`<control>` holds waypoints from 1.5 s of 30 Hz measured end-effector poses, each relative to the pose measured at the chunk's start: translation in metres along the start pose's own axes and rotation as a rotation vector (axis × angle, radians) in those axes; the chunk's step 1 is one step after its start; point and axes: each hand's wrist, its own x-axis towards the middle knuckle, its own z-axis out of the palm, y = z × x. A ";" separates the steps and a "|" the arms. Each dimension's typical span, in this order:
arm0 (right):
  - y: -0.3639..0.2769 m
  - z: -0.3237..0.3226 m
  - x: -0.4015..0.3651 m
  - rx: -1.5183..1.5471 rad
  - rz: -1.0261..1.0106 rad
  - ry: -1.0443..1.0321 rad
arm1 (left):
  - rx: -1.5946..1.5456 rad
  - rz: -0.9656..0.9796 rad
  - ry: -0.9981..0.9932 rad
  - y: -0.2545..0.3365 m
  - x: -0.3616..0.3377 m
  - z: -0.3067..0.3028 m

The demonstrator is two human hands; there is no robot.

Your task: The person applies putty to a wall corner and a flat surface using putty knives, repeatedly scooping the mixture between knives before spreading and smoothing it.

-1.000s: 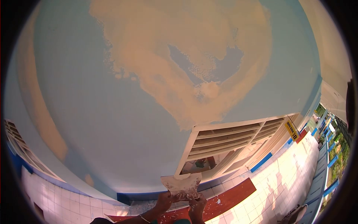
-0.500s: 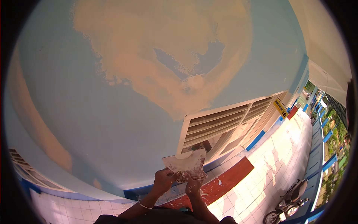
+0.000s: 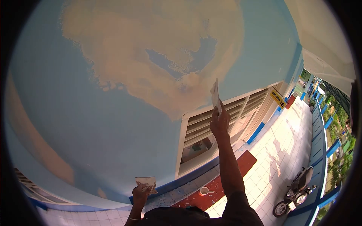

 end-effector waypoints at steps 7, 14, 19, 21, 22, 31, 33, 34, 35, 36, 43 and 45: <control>0.011 0.088 0.010 -0.280 -0.328 0.036 | 0.147 -0.142 0.187 -0.102 -0.039 -0.038; 0.025 0.130 -0.061 -0.259 -0.222 -0.108 | 0.627 0.416 0.166 -0.187 -0.051 -0.066; 0.010 0.095 -0.092 -0.187 -0.273 -0.171 | 0.503 0.129 0.174 -0.160 -0.047 -0.058; 0.003 0.072 -0.090 -0.126 -0.318 -0.209 | 0.493 0.124 0.204 -0.141 -0.045 -0.055; -0.001 0.060 -0.086 -0.092 -0.345 -0.229 | 0.521 0.194 0.190 -0.155 -0.044 -0.057; -0.002 -0.011 0.083 -0.410 -0.736 -0.240 | 0.540 0.188 0.243 -0.197 -0.046 -0.054; 0.004 -0.006 0.089 -0.465 -0.789 -0.295 | 0.518 0.157 0.252 -0.196 -0.052 -0.051; 0.009 -0.002 0.088 -0.465 -0.781 -0.302 | 0.505 0.084 0.220 -0.195 -0.059 -0.053; 0.014 0.002 0.084 -0.464 -0.770 -0.310 | 0.493 0.010 0.186 -0.190 -0.064 -0.056; 0.019 0.007 0.081 -0.463 -0.761 -0.316 | 0.537 0.031 0.198 -0.208 -0.068 -0.059; 0.046 0.034 0.039 -0.376 -0.651 -0.312 | 1.130 0.276 0.165 -0.292 -0.097 -0.080; 0.054 0.046 0.022 -0.324 -0.592 -0.282 | 1.211 0.305 0.152 -0.300 -0.101 -0.086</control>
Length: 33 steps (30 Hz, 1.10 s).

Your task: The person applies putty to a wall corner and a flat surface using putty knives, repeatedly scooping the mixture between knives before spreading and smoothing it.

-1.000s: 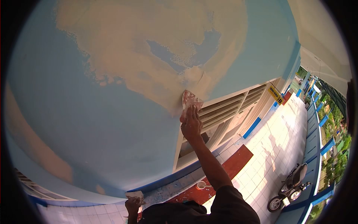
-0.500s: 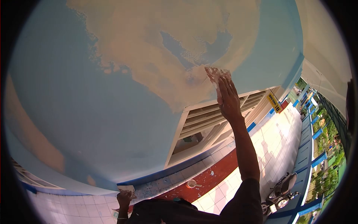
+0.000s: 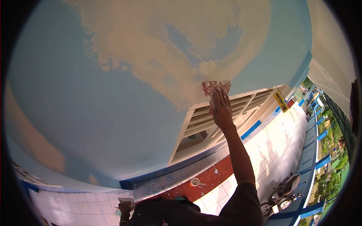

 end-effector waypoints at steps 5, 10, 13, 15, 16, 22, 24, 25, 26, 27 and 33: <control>-0.036 0.034 -0.025 0.115 0.218 0.019 | 0.122 -0.028 -0.086 -0.005 0.000 0.012; -0.094 0.060 -0.037 0.264 0.289 0.093 | 0.067 -0.051 -0.120 0.001 0.021 0.022; -0.126 0.038 -0.044 0.495 0.417 0.013 | -0.036 -0.059 -0.128 0.004 0.028 0.025; -0.132 0.027 -0.047 0.675 0.584 -0.012 | -0.057 -0.050 -0.132 0.000 0.033 0.030; -0.124 0.019 -0.050 0.744 0.686 0.001 | -0.038 -0.030 -0.138 -0.003 0.032 0.032; 0.011 0.018 -0.055 0.300 0.391 0.365 | 0.007 -0.073 -0.162 0.005 0.007 0.024; 0.033 0.026 -0.037 0.602 0.527 0.390 | 0.072 -0.106 -0.199 -0.004 -0.007 0.044; 0.039 0.025 -0.028 0.600 0.502 0.376 | 0.105 -0.048 -0.161 -0.008 -0.014 0.047; 0.039 0.019 -0.021 0.292 0.293 0.316 | 0.139 0.009 -0.125 -0.010 -0.022 0.048; 0.032 0.018 -0.014 0.306 0.293 0.328 | 0.173 0.065 -0.090 -0.007 -0.028 0.043; -0.056 0.001 0.041 1.095 0.865 0.386 | 0.135 -0.151 -0.376 -0.005 -0.067 0.043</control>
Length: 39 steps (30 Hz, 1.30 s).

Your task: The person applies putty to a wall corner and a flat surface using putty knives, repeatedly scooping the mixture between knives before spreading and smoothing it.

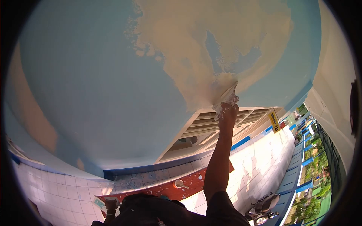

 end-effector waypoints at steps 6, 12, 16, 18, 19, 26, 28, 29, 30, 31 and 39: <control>-0.037 0.055 -0.053 -0.551 -0.088 -0.132 | -0.031 -0.078 0.153 -0.002 -0.011 0.015; -0.006 0.091 -0.097 -0.673 -0.270 -0.177 | 0.074 0.016 0.138 -0.002 0.000 0.007; 0.010 0.095 -0.120 -0.700 -0.543 -0.248 | 0.048 -0.034 0.068 -0.002 0.008 0.005; -0.006 0.090 -0.139 -0.660 -0.443 -0.358 | 0.029 -0.043 0.081 -0.002 0.015 0.004; -0.013 0.088 -0.147 -0.619 -0.408 -0.409 | 0.034 -0.037 0.105 -0.003 0.014 0.005; -0.007 0.092 -0.106 -0.754 -0.594 -0.082 | 0.032 0.001 0.132 -0.015 -0.005 0.014; 0.017 0.106 -0.103 -0.763 -0.575 -0.118 | 0.035 -0.015 0.096 -0.018 -0.005 0.013; 0.026 0.117 -0.110 -0.772 -0.583 -0.116 | 0.027 -0.042 0.056 -0.017 -0.011 0.011; 0.033 0.127 -0.118 -0.780 -0.592 -0.116 | 0.016 -0.071 0.016 -0.015 -0.014 0.012; 0.038 0.130 -0.131 -0.779 -0.581 -0.184 | 0.022 -0.097 0.021 -0.013 -0.015 0.013; 0.021 0.069 -0.161 -0.047 0.305 0.030 | -0.128 -0.179 0.069 -0.007 -0.011 0.015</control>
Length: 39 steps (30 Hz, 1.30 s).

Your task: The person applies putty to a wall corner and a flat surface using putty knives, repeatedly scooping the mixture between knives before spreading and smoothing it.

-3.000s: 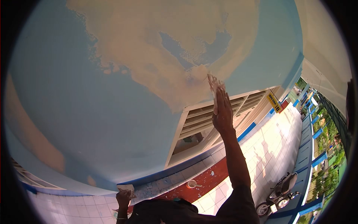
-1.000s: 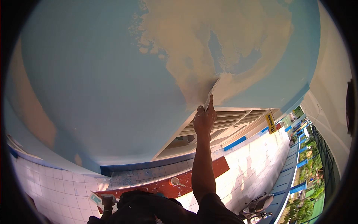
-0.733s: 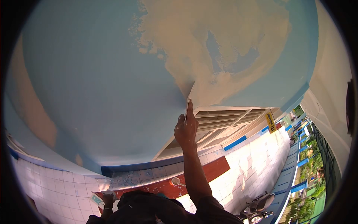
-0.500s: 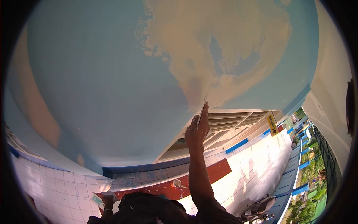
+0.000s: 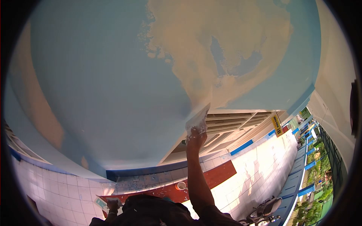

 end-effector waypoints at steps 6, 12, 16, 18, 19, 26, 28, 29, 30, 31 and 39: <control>0.028 -0.062 0.123 -0.408 -0.601 -0.038 | 0.109 0.201 0.080 -0.016 -0.004 0.003; -0.058 -0.014 0.111 0.164 -0.328 -0.164 | 0.173 0.042 0.129 -0.011 -0.033 0.030; -0.140 0.031 0.068 0.469 -0.072 -0.172 | 0.164 0.046 0.078 0.001 -0.047 0.042; -0.162 0.043 0.066 0.450 -0.092 -0.195 | -0.005 -0.032 0.034 0.006 -0.045 0.057; -0.173 0.050 0.064 0.443 -0.103 -0.206 | -0.088 -0.070 0.013 0.009 -0.043 0.060; -0.238 0.102 0.027 0.394 -0.229 -0.293 | 0.024 0.014 -0.131 0.042 -0.009 0.063; -0.254 0.117 0.011 0.354 -0.260 -0.287 | 0.048 0.057 -0.118 0.050 0.004 0.062; -0.260 0.121 0.008 0.338 -0.271 -0.293 | 0.065 0.080 -0.111 0.052 0.010 0.063; -0.266 0.124 0.006 0.324 -0.282 -0.297 | 0.074 0.110 -0.097 0.053 0.016 0.064; -0.270 0.121 0.005 0.309 -0.318 -0.330 | 0.082 0.139 -0.082 0.055 0.021 0.064; -0.241 0.065 -0.027 -0.292 -0.937 -0.202 | 0.101 0.101 0.113 0.052 0.026 0.060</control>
